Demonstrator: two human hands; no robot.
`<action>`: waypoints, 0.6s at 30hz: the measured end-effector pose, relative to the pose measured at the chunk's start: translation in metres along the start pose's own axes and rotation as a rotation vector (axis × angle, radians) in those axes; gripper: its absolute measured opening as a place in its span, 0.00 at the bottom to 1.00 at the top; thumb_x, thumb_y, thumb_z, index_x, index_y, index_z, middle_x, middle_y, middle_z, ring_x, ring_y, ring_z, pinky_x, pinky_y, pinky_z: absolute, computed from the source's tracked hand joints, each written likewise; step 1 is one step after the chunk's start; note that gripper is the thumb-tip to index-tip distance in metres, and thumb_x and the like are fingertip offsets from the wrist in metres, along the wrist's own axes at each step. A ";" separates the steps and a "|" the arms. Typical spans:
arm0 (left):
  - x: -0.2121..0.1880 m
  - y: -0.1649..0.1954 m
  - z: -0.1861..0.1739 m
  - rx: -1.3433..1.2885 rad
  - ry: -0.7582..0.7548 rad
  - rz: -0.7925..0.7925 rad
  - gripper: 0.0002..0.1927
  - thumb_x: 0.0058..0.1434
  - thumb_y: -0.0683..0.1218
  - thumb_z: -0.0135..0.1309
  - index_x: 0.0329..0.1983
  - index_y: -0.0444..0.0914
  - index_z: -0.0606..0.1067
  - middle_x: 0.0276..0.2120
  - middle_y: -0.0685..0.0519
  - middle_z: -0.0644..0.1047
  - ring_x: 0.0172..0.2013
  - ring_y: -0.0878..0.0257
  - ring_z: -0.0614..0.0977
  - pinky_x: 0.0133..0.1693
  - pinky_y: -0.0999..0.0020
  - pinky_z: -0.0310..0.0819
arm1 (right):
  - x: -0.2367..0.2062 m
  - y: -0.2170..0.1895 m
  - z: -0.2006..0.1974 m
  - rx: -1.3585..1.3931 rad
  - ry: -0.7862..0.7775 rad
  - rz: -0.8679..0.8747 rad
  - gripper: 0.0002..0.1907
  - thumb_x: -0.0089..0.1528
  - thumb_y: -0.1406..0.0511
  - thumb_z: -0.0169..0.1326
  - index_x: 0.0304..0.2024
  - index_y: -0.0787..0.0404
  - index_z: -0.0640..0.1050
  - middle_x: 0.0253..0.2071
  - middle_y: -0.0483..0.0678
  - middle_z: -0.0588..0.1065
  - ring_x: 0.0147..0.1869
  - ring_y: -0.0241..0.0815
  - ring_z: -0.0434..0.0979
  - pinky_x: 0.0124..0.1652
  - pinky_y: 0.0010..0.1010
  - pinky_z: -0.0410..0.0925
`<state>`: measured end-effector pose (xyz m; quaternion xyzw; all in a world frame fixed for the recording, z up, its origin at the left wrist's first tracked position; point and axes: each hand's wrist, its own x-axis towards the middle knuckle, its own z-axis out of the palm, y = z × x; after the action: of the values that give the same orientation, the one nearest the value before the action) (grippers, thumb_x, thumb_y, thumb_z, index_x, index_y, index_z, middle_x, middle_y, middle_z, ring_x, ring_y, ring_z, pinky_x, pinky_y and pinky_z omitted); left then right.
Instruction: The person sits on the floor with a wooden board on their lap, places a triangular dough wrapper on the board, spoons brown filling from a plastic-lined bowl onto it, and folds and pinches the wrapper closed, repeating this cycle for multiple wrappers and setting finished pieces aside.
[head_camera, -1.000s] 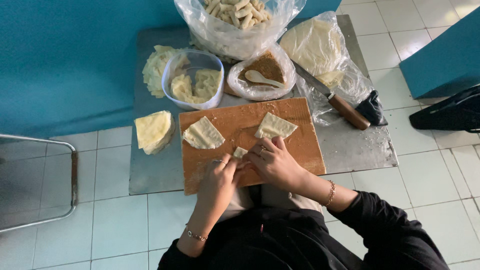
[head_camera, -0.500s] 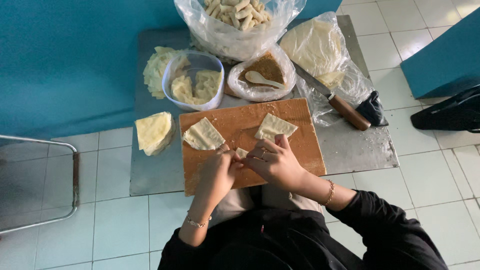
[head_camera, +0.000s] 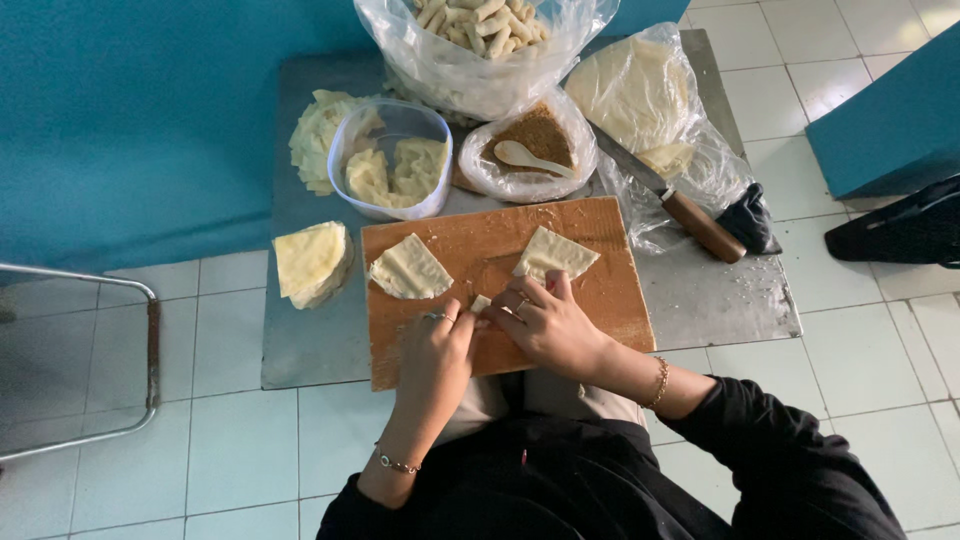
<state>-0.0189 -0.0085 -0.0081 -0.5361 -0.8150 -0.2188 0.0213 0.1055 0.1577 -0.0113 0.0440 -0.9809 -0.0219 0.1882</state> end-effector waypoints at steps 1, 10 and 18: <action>-0.001 0.000 0.001 -0.013 0.042 0.048 0.08 0.58 0.40 0.56 0.41 0.38 0.78 0.47 0.50 0.77 0.36 0.49 0.79 0.39 0.53 0.72 | 0.000 0.001 -0.002 -0.010 0.004 -0.005 0.19 0.58 0.60 0.55 0.52 0.54 0.82 0.50 0.41 0.77 0.62 0.41 0.69 0.50 0.49 0.59; 0.002 -0.006 0.011 0.095 0.020 0.219 0.14 0.57 0.40 0.54 0.46 0.33 0.77 0.46 0.46 0.76 0.38 0.53 0.79 0.43 0.56 0.73 | 0.004 0.002 -0.017 0.076 0.149 -0.006 0.13 0.57 0.59 0.58 0.44 0.51 0.84 0.46 0.36 0.79 0.58 0.41 0.72 0.49 0.49 0.59; -0.002 -0.002 -0.002 0.024 0.256 0.186 0.12 0.59 0.43 0.57 0.44 0.34 0.78 0.47 0.47 0.74 0.47 0.54 0.80 0.53 0.54 0.67 | 0.004 0.002 -0.002 -0.051 0.042 -0.031 0.18 0.58 0.60 0.55 0.50 0.56 0.81 0.50 0.43 0.76 0.62 0.44 0.69 0.47 0.49 0.60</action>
<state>-0.0205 -0.0114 -0.0075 -0.5765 -0.7551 -0.2728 0.1517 0.1019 0.1595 -0.0080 0.0550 -0.9750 -0.0492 0.2096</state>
